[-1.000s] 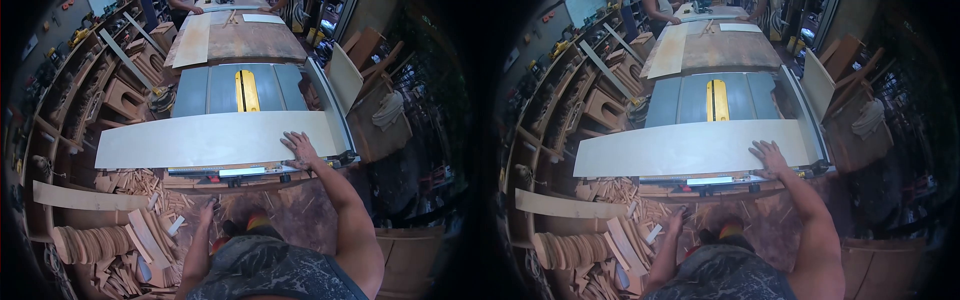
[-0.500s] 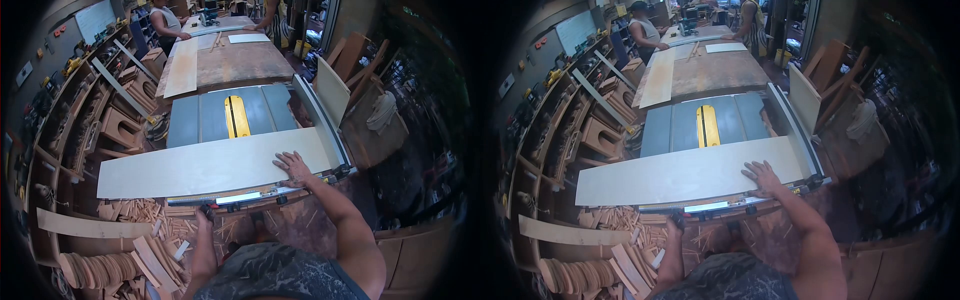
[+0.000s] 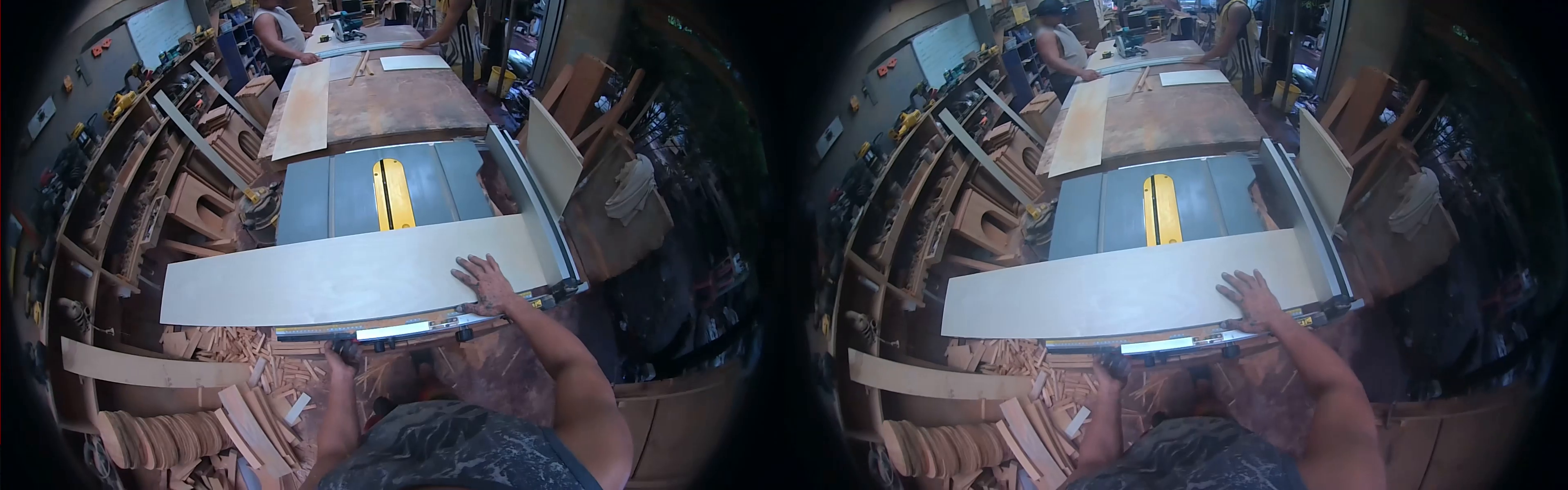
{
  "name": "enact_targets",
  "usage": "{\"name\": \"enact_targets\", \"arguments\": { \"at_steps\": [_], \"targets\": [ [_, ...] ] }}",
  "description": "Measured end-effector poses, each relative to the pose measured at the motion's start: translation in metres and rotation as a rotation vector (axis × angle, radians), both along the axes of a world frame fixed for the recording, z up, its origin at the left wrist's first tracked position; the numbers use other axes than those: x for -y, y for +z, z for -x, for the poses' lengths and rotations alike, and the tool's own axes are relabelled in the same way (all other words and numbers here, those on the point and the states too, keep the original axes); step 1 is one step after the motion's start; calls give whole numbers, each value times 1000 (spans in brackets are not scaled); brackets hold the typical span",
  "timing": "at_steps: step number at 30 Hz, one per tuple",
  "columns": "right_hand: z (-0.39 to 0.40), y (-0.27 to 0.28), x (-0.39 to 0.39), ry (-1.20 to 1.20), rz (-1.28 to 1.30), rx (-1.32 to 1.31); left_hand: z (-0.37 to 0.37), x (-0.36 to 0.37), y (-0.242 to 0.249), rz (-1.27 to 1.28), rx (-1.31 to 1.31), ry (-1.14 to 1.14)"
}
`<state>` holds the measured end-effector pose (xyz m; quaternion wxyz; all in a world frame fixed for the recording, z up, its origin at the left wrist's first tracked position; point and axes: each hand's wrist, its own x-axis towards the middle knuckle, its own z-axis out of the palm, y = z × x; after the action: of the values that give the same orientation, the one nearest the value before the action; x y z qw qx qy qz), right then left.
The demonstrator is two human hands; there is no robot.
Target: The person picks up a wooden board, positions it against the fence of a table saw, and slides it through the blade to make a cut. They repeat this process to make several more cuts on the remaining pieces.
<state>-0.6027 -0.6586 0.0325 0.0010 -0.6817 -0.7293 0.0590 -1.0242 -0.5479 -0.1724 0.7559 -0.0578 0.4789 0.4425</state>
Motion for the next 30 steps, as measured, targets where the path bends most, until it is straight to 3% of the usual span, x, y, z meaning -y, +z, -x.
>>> {"name": "enact_targets", "arguments": {
  "at_steps": [10,13,14,20,22,23,26,28,30],
  "targets": [
    [-3,9,-3,11,22,-40,-12,-7,-18,95,-167,72],
    [-8,6,-5,14,6,-46,-15,-7,-26,-210,-81,48],
    [-11,5,-8,22,4,-35,-4,-6,-57,-13,-44,117],
    [-5,10,-4,10,81,-3,-25,-8,-6,-45,-95,147],
    [-3,8,0,4,78,-40,-17,-11,-25,-6,-28,203],
    [-2,9,0,-4,93,-40,-12,-13,-35,-32,-115,205],
    [-6,-2,2,-8,70,-80,-13,-2,-49,-45,-195,120],
    [-4,5,6,3,27,-105,5,-13,-46,-2,-14,23],
    [-3,10,3,-12,38,-61,0,-15,-43,-65,-46,6]
  ]
}}
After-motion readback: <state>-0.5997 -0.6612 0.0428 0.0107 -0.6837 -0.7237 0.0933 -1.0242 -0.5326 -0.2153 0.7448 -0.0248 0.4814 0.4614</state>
